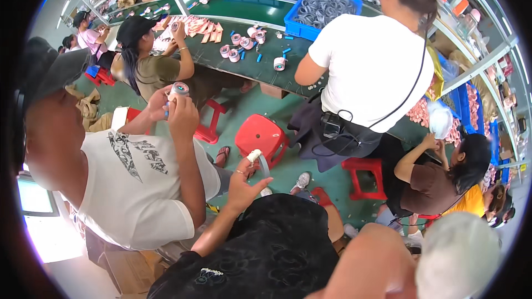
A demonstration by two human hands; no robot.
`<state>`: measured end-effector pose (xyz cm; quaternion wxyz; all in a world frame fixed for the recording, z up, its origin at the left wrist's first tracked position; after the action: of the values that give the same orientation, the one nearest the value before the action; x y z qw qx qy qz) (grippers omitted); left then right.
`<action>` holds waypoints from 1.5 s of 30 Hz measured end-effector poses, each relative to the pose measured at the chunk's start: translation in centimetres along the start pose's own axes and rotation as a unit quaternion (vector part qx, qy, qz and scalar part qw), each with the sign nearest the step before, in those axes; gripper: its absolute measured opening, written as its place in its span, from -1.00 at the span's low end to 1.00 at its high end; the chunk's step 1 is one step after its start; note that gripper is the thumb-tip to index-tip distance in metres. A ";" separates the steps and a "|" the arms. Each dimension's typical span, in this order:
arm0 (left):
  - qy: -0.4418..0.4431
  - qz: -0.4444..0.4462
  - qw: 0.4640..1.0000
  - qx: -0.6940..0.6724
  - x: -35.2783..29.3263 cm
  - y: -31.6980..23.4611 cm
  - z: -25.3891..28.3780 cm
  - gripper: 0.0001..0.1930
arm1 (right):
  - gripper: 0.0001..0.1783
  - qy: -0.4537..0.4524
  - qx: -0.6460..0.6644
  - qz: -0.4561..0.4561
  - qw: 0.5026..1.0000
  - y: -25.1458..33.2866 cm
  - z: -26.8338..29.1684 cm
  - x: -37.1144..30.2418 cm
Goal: Assembling small plastic components on a production line.
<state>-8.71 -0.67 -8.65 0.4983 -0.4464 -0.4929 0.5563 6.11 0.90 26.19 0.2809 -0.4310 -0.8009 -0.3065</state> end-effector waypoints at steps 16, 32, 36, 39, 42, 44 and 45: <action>-0.062 -0.008 0.998 -0.020 -2.1 -0.1 5.4 -0.23 | 0.01 -0.083 -0.083 -0.272 0.955 -2.5 -3.1 1.2; 0.002 0.000 0.999 0.036 -1.1 -2.2 2.6 -0.25 | -0.33 -0.143 -0.126 -0.068 0.979 -3.1 0.1 -0.9; 0.026 -0.015 0.997 0.067 -0.4 -3.8 2.3 -0.26 | -0.03 -0.258 -0.339 -0.086 0.901 -0.3 6.7 -5.8; -0.055 0.002 0.998 -0.016 1.7 -4.0 3.9 -0.23 | -0.37 -0.384 -0.432 -0.124 0.807 -0.5 11.0 -10.6; -0.103 0.056 0.974 -0.192 5.4 -5.4 6.0 -0.21 | -0.54 -0.409 -0.452 -0.202 0.767 -1.0 14.2 -15.3; -0.157 0.049 0.964 -0.207 7.6 -4.8 7.1 -0.23 | -0.63 -0.430 -0.437 -0.234 0.754 -1.7 16.3 -18.6; -0.161 0.039 0.968 -0.190 8.3 -4.5 7.6 -0.25 | -0.64 -0.441 -0.426 -0.252 0.749 -2.1 17.1 -19.9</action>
<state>-16.54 6.83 -3.32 0.2960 -0.4561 -0.6456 0.5363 10.44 2.19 0.25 -0.4038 -0.3761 -0.7011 -0.4517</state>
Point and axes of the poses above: each hand's wrist, its own x-axis towards the middle knuckle, its own z-axis out of the back of the hand, y = z × x, the point moved 7 cm from there along x, towards the middle knuckle, and after that the axes turned 3 degrees about z, right-handed, at the moved point
